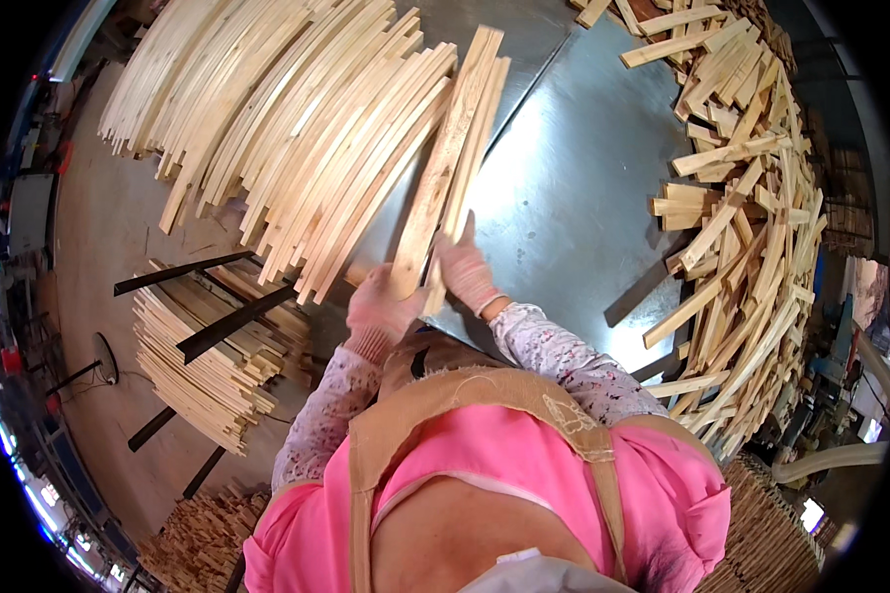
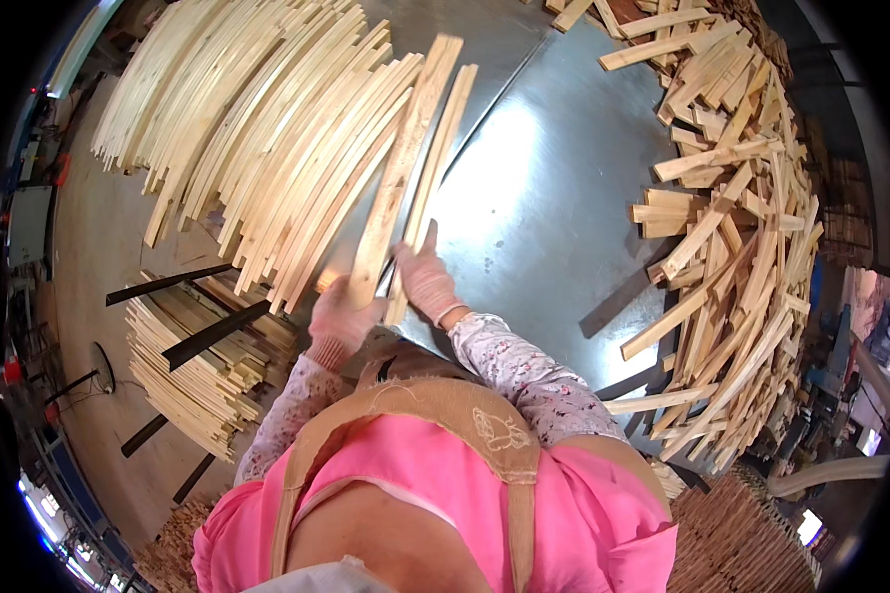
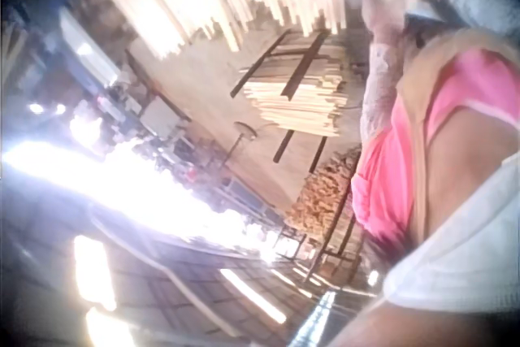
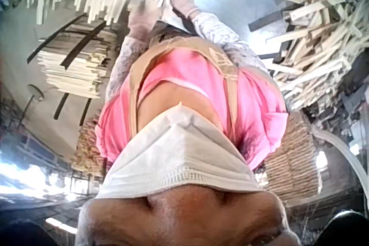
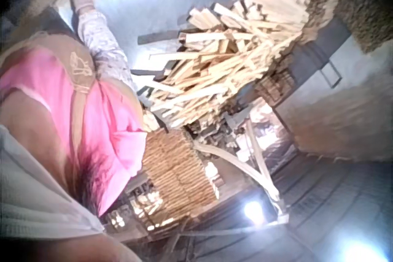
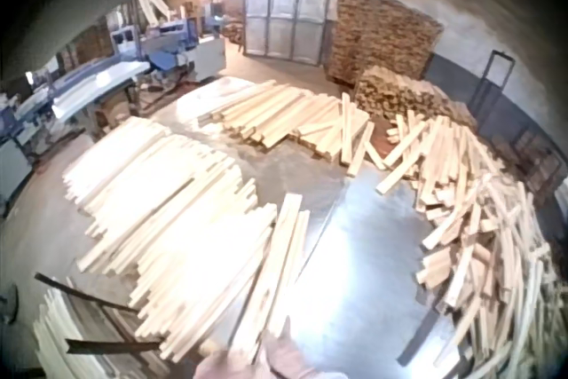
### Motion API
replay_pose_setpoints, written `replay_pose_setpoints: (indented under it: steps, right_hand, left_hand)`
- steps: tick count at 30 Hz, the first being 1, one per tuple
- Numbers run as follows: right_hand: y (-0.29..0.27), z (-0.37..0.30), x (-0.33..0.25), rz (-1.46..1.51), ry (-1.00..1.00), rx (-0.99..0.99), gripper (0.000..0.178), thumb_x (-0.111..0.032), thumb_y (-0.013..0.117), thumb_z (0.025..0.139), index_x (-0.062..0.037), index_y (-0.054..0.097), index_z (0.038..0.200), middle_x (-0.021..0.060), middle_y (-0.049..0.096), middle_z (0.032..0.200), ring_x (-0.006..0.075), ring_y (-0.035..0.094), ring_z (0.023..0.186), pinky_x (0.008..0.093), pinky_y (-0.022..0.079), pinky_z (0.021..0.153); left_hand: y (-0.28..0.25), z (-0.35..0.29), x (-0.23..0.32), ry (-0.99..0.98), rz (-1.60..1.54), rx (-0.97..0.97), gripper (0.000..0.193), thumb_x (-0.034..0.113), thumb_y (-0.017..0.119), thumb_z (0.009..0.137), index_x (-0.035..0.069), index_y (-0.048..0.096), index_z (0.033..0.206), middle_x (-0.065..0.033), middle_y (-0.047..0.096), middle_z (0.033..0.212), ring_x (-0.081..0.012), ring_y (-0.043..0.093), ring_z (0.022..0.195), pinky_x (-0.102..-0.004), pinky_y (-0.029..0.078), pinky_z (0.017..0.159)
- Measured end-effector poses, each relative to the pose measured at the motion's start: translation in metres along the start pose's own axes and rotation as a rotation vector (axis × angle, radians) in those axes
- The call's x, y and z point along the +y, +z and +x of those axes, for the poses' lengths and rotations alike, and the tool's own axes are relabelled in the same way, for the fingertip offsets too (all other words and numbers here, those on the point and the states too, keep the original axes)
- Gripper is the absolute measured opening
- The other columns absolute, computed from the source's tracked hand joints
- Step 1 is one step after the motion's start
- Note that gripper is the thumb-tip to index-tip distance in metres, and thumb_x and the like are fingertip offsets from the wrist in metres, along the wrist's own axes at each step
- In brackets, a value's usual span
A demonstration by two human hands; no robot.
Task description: The person sorts and stacks thin wooden slats on a metal table. They pick up individual pieces from a disorganized pile, align them, and place them into a neat stack. The person occasionally adjusts the stack to ensure it remains orderly.
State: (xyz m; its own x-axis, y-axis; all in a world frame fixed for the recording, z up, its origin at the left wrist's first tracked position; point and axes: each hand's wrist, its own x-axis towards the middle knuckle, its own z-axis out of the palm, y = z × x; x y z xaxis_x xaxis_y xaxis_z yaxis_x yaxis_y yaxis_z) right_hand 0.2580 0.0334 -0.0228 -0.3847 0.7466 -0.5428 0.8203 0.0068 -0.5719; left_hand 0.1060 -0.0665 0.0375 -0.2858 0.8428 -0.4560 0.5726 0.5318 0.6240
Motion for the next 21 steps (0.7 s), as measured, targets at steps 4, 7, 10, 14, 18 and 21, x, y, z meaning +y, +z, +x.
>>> replay_pose_setpoints:
  steps: [4, 7, 10, 14, 18, 21]
  right_hand:
    - [-0.044, -0.012, -0.091, -0.239, -0.423, -0.240, 0.035, -0.033, 0.067, 0.091, -0.0107, 0.075, 0.117, 0.0202, 0.077, 0.107, 0.0380, 0.075, 0.086, 0.0449, 0.061, 0.078]
    - [0.008, 0.027, -0.050, -0.083, -0.649, -0.016, 0.032, -0.039, 0.076, 0.085, -0.0130, 0.077, 0.104, 0.0163, 0.078, 0.102, 0.0387, 0.075, 0.092, 0.0500, 0.059, 0.079]
    - [-0.016, 0.001, 0.000, -0.041, -0.610, -0.082, 0.040, -0.039, 0.076, 0.083, -0.0113, 0.075, 0.111, 0.0202, 0.077, 0.112, 0.0402, 0.074, 0.106, 0.0472, 0.060, 0.085]
    - [-0.039, -0.082, 0.067, 0.235, -0.339, 0.064, 0.056, -0.049, 0.056, 0.105, -0.0134, 0.056, 0.147, 0.0250, 0.075, 0.105, 0.0451, 0.072, 0.095, 0.0536, 0.056, 0.084]
    - [-0.115, -0.192, 0.200, 0.185, -0.138, 0.356, 0.057, -0.038, 0.062, 0.101, -0.0040, 0.058, 0.146, 0.0211, 0.073, 0.117, 0.0390, 0.069, 0.110, 0.0431, 0.056, 0.100]
    - [-0.212, -0.329, 0.261, 0.310, 0.222, 0.740, 0.044, -0.040, 0.072, 0.099, -0.0082, 0.070, 0.129, 0.0163, 0.073, 0.128, 0.0356, 0.071, 0.111, 0.0413, 0.058, 0.103]
  left_hand:
    - [-0.031, 0.004, -0.003, 0.048, 0.125, 0.081, 0.070, 0.056, 0.079, 0.086, 0.007, 0.063, 0.135, -0.0196, 0.076, 0.117, -0.0407, 0.072, 0.112, -0.0467, 0.057, 0.094]
    - [-0.039, 0.032, 0.056, 0.168, 0.086, 0.135, 0.055, 0.047, 0.071, 0.098, 0.004, 0.065, 0.131, -0.0282, 0.073, 0.115, -0.0477, 0.069, 0.113, -0.0517, 0.055, 0.094]
    - [-0.009, 0.069, 0.099, 0.314, 0.289, 0.018, 0.043, 0.037, 0.061, 0.106, 0.006, 0.066, 0.136, -0.0291, 0.068, 0.126, -0.0432, 0.069, 0.112, -0.0516, 0.057, 0.091]
    - [0.031, 0.204, 0.178, 0.833, 0.602, 0.324, 0.051, 0.046, 0.063, 0.105, 0.006, 0.066, 0.136, -0.0241, 0.072, 0.116, -0.0451, 0.070, 0.098, -0.0527, 0.057, 0.088]
    - [0.058, 0.220, 0.508, 0.717, -0.928, -0.229, 0.045, 0.037, 0.067, 0.107, 0.004, 0.064, 0.136, -0.0051, 0.071, 0.113, -0.0174, 0.067, 0.100, -0.0334, 0.055, 0.086]
    - [0.082, 0.138, 0.607, 0.839, -0.673, -0.047, 0.050, 0.038, 0.064, 0.108, 0.005, 0.060, 0.145, -0.0114, 0.069, 0.127, -0.0195, 0.067, 0.114, -0.0333, 0.054, 0.097]
